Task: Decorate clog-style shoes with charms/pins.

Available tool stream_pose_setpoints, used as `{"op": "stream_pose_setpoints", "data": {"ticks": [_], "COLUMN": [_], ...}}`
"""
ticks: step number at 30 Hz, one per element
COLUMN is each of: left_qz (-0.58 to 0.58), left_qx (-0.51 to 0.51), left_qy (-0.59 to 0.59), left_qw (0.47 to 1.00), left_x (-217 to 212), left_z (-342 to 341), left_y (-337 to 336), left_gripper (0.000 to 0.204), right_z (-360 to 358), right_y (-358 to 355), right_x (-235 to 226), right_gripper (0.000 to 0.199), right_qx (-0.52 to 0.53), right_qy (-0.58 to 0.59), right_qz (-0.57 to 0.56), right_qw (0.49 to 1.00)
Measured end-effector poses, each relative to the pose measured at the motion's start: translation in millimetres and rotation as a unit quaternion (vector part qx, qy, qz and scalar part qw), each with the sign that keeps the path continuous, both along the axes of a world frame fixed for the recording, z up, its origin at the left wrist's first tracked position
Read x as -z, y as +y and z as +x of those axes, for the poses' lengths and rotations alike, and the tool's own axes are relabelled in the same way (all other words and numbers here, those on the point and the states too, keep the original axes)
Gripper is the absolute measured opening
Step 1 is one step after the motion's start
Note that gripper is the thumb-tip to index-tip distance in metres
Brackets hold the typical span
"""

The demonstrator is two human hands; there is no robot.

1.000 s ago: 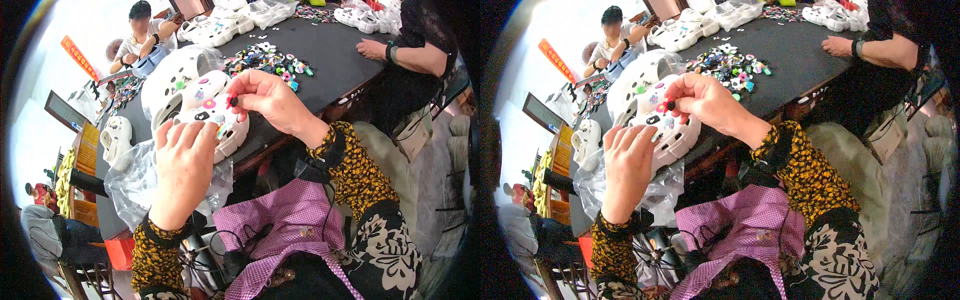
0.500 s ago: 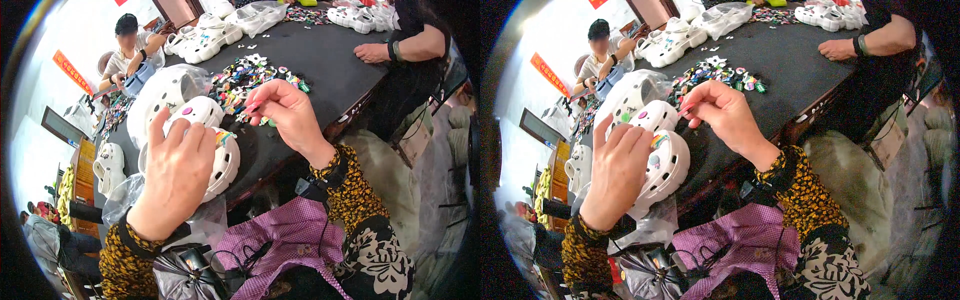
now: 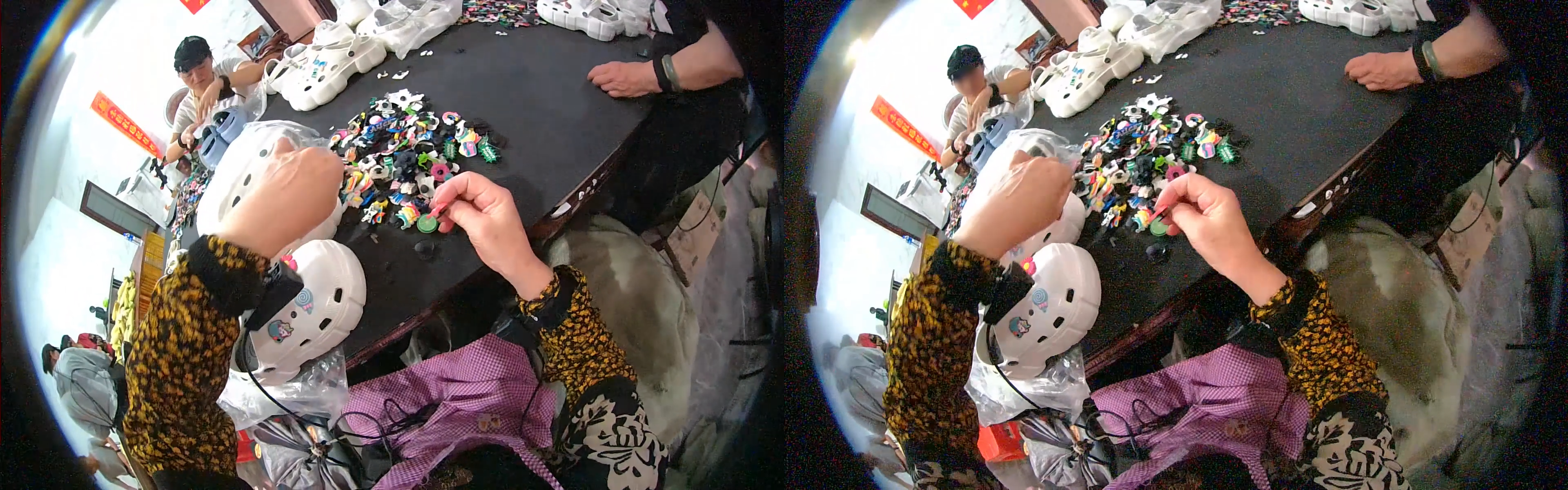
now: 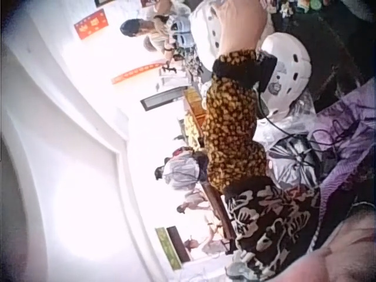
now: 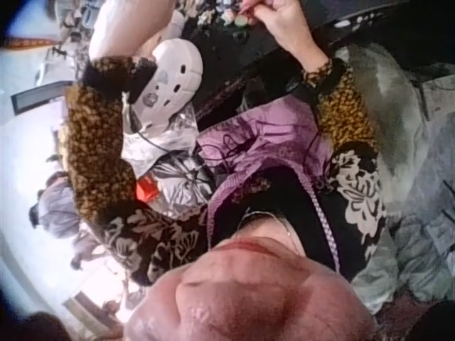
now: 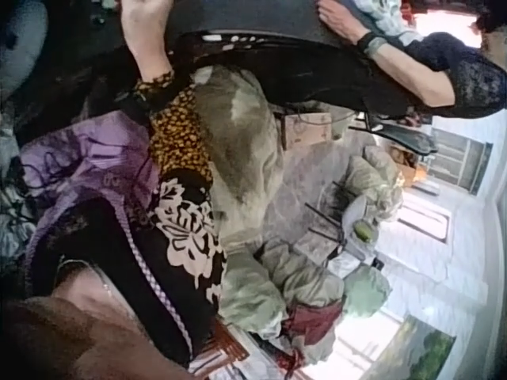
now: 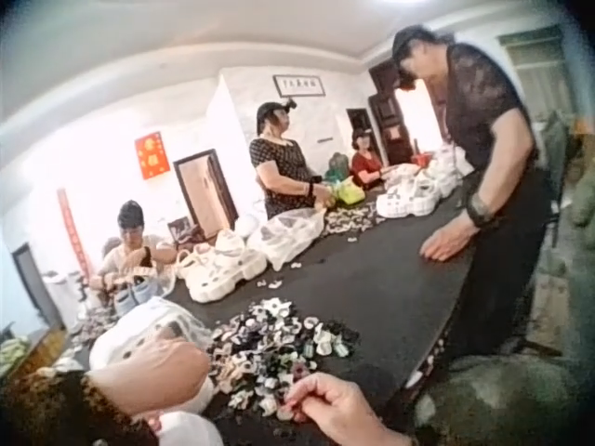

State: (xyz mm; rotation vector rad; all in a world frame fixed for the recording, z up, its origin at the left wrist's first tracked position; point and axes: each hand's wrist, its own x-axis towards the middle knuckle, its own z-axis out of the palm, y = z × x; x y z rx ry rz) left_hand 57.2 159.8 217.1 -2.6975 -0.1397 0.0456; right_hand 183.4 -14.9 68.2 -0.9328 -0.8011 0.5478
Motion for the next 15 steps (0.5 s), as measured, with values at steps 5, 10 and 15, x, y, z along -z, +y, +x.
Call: {"op": "stream_pose_setpoints", "data": {"ticks": [5,10,15], "left_qz": [-0.025,-0.07,-0.175], "left_qx": [-0.06,-0.05,-0.082], "left_qy": [0.043,-0.066,-0.126], "left_qw": [0.997,0.994,0.973], "left_x": [11,13,-15], "left_z": [25,17,-51], "left_y": [13,31,50], "left_gripper": [0.018,0.029,0.024], "right_z": [-3,-1,0], "right_y": [-5,-8,-4], "right_x": [-3,0,1], "right_gripper": [0.014,0.016,0.018], "right_qx": [-0.025,-0.019,-0.019], "right_qy": [-0.009,-0.015,0.002], "right_qz": [-0.017,-0.032,-0.01], "right_qw": [1.0,0.999,1.0]}}
